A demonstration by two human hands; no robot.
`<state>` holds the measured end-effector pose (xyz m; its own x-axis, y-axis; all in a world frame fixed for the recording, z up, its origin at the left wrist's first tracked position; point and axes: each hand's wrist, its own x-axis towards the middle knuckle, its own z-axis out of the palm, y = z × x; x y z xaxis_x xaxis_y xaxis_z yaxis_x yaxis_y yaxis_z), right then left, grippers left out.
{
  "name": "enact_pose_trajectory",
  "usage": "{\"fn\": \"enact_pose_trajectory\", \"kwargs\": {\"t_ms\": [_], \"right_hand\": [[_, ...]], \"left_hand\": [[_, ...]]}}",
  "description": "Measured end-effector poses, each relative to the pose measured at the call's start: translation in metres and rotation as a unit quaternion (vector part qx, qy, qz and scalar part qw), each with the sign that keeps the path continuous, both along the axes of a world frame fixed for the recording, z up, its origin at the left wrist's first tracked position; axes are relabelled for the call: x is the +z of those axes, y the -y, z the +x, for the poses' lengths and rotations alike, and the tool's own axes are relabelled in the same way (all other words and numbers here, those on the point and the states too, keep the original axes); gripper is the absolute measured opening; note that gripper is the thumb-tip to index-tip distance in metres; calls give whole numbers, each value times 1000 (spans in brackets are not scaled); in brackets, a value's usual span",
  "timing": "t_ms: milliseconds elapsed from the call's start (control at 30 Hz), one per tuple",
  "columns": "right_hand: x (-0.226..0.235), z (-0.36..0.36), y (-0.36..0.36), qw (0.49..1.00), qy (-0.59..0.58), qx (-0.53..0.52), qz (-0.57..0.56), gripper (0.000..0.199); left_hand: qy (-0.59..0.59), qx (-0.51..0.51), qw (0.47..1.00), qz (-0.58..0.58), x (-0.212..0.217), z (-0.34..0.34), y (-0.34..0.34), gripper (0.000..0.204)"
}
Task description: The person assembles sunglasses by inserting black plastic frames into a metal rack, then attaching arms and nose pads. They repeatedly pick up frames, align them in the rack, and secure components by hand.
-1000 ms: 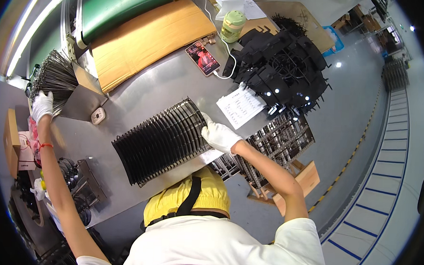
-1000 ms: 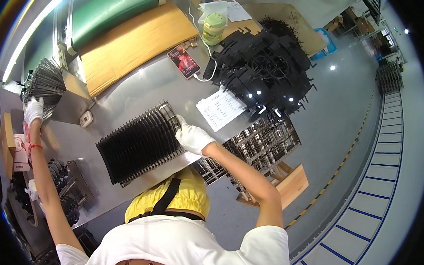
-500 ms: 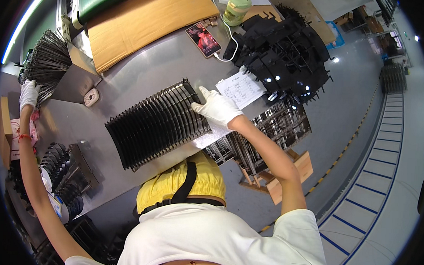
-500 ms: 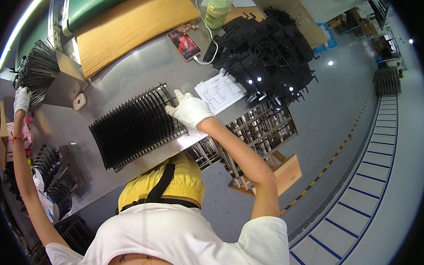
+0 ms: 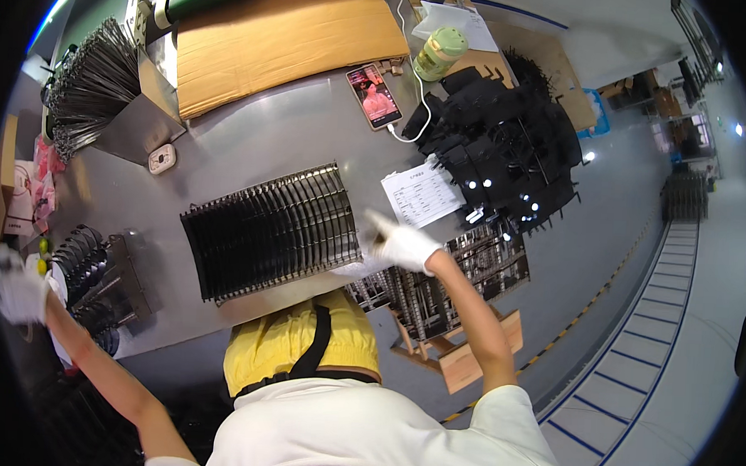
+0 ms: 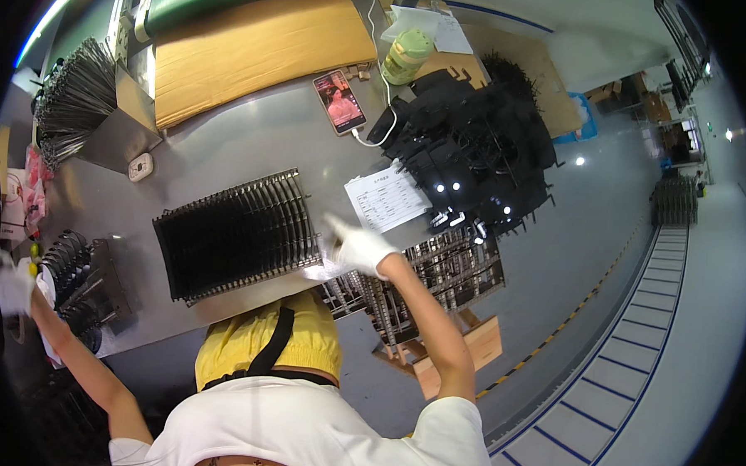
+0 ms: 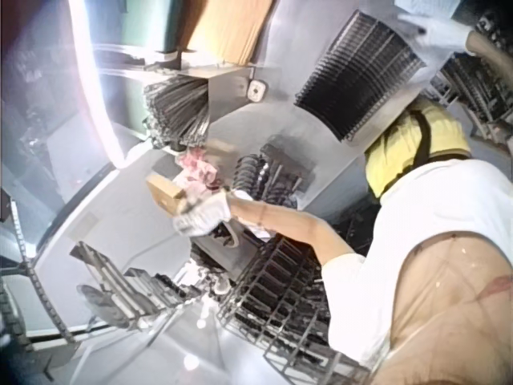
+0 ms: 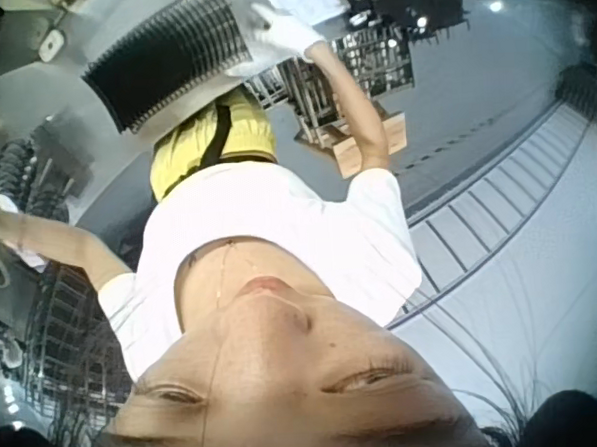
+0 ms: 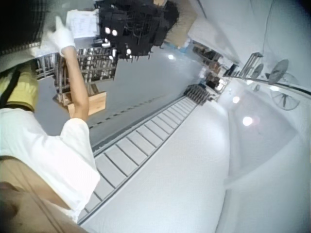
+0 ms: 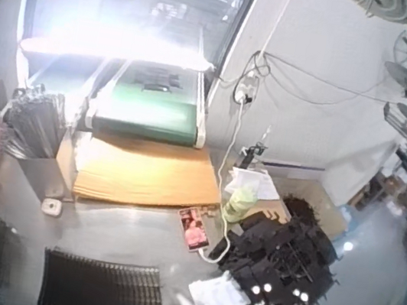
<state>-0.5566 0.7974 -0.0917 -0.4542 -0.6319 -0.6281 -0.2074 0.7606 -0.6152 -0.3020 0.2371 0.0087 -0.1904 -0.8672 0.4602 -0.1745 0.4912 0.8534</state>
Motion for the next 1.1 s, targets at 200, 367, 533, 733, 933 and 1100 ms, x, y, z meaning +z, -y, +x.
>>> {"fn": "enact_pose_trajectory", "kwargs": {"t_ms": [200, 367, 533, 733, 933, 1100], "right_hand": [[-65, 72, 20, 984, -171, 11, 48, 76], [-98, 70, 21, 969, -232, -84, 21, 36], [-96, 51, 43, 974, -214, -61, 41, 46], [-78, 62, 56, 968, -210, -67, 120, 68], [20, 99, 84, 957, -106, 265, 56, 38], [31, 122, 167, 840, -416, 204, -283, 41]], "left_hand": [[74, 137, 978, 140, -117, 111, -145, 27], [-28, 129, 958, 256, -132, 104, -185, 29], [-140, 88, 961, 221, -125, 113, -179, 26], [-198, 6, 955, 223, -150, 136, -200, 29], [-268, 97, 852, 438, -228, 139, -173, 22], [-278, 71, 830, 478, -246, 76, -233, 23]]}}
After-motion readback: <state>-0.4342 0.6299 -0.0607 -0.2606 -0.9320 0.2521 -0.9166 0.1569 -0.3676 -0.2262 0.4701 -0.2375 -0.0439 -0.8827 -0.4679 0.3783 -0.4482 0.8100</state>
